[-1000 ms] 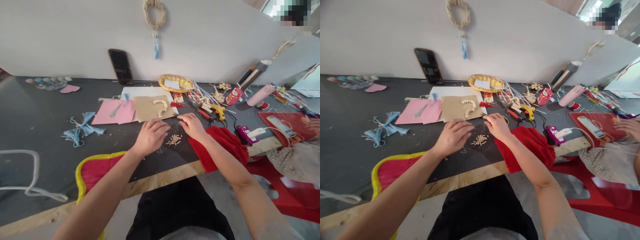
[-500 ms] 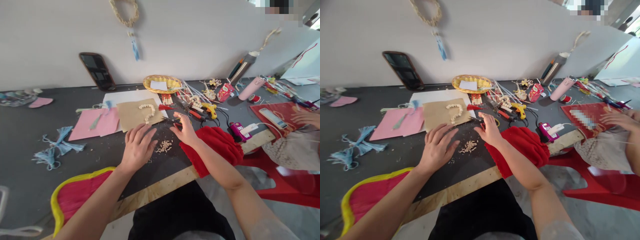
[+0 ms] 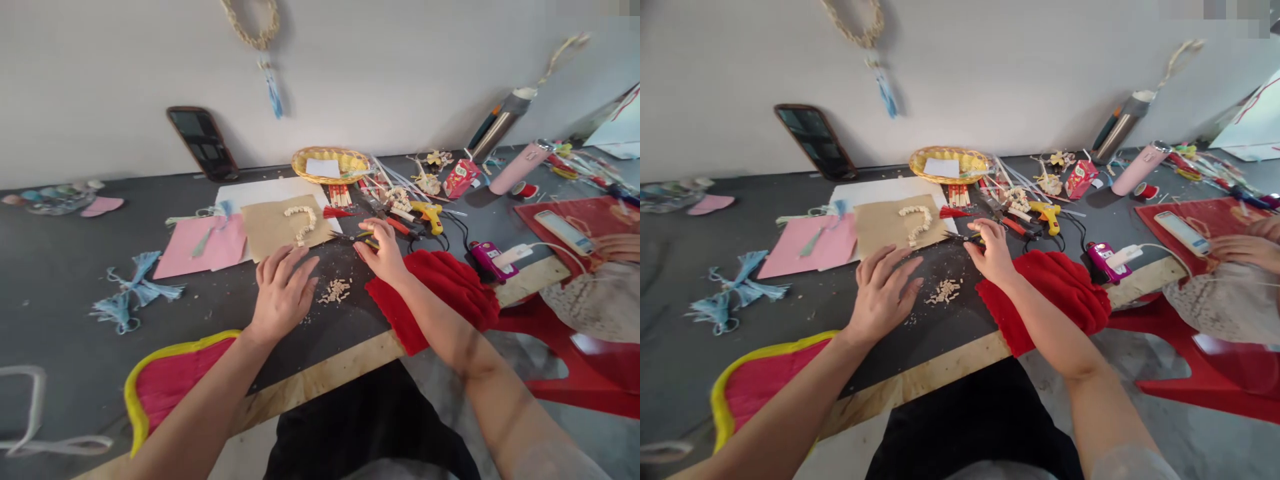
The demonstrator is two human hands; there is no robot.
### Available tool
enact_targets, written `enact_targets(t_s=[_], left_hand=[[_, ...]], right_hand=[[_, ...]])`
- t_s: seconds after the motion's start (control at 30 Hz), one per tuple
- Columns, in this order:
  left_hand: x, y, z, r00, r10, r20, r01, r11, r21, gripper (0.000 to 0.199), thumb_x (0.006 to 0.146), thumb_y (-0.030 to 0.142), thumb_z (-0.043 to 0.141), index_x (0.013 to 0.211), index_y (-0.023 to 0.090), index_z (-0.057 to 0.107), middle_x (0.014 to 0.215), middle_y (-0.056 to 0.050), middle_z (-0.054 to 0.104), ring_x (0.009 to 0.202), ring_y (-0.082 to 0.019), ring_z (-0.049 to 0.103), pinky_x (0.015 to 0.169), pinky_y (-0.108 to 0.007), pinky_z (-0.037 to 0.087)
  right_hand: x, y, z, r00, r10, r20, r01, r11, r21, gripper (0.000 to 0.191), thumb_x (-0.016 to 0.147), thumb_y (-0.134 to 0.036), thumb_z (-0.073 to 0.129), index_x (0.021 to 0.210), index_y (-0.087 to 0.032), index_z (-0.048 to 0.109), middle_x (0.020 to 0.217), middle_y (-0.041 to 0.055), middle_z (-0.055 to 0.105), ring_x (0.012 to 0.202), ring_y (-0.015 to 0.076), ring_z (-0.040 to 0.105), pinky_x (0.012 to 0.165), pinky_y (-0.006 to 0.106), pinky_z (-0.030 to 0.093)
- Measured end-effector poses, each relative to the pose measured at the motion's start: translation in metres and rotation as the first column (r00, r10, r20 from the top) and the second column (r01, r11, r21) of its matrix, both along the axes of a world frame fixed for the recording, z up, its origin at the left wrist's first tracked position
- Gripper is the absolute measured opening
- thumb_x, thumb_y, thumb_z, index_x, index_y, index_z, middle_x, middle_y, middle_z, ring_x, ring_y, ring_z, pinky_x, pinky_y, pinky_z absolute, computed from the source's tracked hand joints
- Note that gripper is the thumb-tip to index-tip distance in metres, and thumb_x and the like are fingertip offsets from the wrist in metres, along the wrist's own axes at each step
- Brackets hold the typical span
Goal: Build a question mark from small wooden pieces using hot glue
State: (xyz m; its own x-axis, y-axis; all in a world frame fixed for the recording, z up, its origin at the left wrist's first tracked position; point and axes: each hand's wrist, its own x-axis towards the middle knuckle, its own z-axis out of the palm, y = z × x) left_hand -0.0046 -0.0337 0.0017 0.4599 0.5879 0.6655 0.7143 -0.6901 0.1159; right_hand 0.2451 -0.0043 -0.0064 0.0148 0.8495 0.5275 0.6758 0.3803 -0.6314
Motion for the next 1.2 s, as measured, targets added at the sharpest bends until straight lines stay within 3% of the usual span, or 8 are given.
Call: enact_targets(t_s=[0.17, 0.27, 0.47, 0.6, 0.67, 0.77, 1.03, 1.2], left_hand=[[-0.001, -0.001, 0.006, 1.000, -0.013, 0.018, 0.013, 1.000, -0.027, 0.008, 0.085, 0.022, 0.067, 0.091, 0.025, 0.070, 0.118, -0.006, 0.070, 0.122, -0.032, 0.055, 0.100, -0.052, 0.038], [-0.001, -0.002, 0.008, 1.000, -0.010, 0.019, 0.009, 1.000, 0.004, 0.019, 0.083, 0.026, 0.070, 0.065, 0.023, 0.064, 0.111, -0.002, 0.072, 0.117, -0.032, 0.057, 0.101, -0.054, 0.036], [-0.001, -0.004, 0.004, 0.993, 0.105, 0.063, -0.106, 0.994, 0.021, 0.038, 0.084, 0.015, 0.064, 0.118, 0.031, 0.066, 0.144, -0.012, 0.048, 0.129, -0.036, 0.046, 0.102, -0.057, 0.037], [-0.003, 0.000, 0.002, 0.991, 0.086, 0.100, -0.089, 0.996, 0.021, 0.041, 0.083, 0.014, 0.063, 0.120, 0.032, 0.064, 0.140, -0.012, 0.049, 0.129, -0.037, 0.046, 0.104, -0.058, 0.036], [-0.004, 0.003, 0.001, 0.991, 0.080, 0.110, -0.083, 0.996, 0.025, 0.038, 0.083, 0.013, 0.063, 0.117, 0.030, 0.065, 0.136, -0.012, 0.052, 0.127, -0.037, 0.047, 0.104, -0.058, 0.036], [-0.006, 0.007, -0.001, 0.989, 0.071, 0.131, -0.073, 0.997, 0.013, 0.036, 0.083, 0.013, 0.062, 0.115, 0.028, 0.067, 0.134, -0.013, 0.053, 0.127, -0.037, 0.047, 0.103, -0.058, 0.038], [-0.010, 0.009, 0.000, 0.983, 0.051, 0.176, -0.049, 0.999, -0.013, 0.033, 0.083, 0.011, 0.060, 0.111, 0.025, 0.068, 0.131, -0.014, 0.054, 0.126, -0.036, 0.047, 0.102, -0.058, 0.040], [-0.008, 0.008, 0.001, 0.983, 0.023, 0.181, -0.018, 0.999, -0.027, 0.034, 0.082, 0.010, 0.058, 0.111, 0.025, 0.068, 0.132, -0.014, 0.054, 0.126, -0.035, 0.047, 0.103, -0.059, 0.040]], right_hand=[[0.003, -0.003, 0.004, 0.994, -0.030, -0.108, 0.013, 0.988, -0.154, 0.026, 0.096, -0.042, 0.049, 0.091, -0.023, 0.065, 0.085, 0.0057, 0.069, 0.085, 0.0207, 0.066, 0.082, 0.034, 0.054], [0.008, -0.002, 0.007, 0.986, -0.067, -0.154, 0.040, 0.984, -0.173, 0.028, 0.098, -0.040, 0.042, 0.107, -0.022, 0.061, 0.084, 0.0049, 0.069, 0.080, 0.0201, 0.067, 0.083, 0.035, 0.054], [0.074, 0.022, 0.024, 0.952, -0.213, 0.219, 0.225, 0.974, -0.029, 0.041, 0.085, -0.022, 0.060, 0.126, -0.019, 0.054, 0.140, 0.0177, 0.048, 0.138, 0.0337, 0.039, 0.115, 0.056, 0.031], [0.146, 0.040, 0.038, 0.808, -0.481, 0.340, 0.569, 0.787, -0.238, 0.040, 0.084, -0.014, 0.056, 0.124, -0.012, 0.053, 0.137, 0.0215, 0.052, 0.137, 0.0340, 0.042, 0.115, 0.054, 0.029], [0.169, 0.046, 0.038, 0.783, -0.526, 0.332, 0.622, 0.659, -0.423, 0.040, 0.082, -0.022, 0.063, 0.119, -0.010, 0.054, 0.127, 0.0234, 0.060, 0.126, 0.0354, 0.053, 0.106, 0.050, 0.039], [0.181, 0.052, 0.028, 0.772, -0.562, 0.297, 0.627, 0.600, -0.496, 0.042, 0.071, -0.034, 0.076, 0.104, -0.012, 0.060, 0.108, 0.0204, 0.069, 0.107, 0.0342, 0.064, 0.092, 0.044, 0.049], [0.185, 0.043, 0.032, 0.667, -0.742, -0.070, 0.647, 0.623, -0.439, 0.054, 0.074, -0.032, 0.068, 0.121, -0.011, 0.051, 0.108, 0.0165, 0.066, 0.084, 0.0226, 0.067, 0.068, 0.033, 0.054], [0.167, 0.025, 0.051, 0.693, -0.598, -0.403, 0.481, 0.800, -0.358, 0.043, 0.078, -0.038, 0.062, 0.113, -0.017, 0.051, 0.090, 0.0050, 0.064, 0.069, 0.0147, 0.064, 0.055, 0.026, 0.052]])
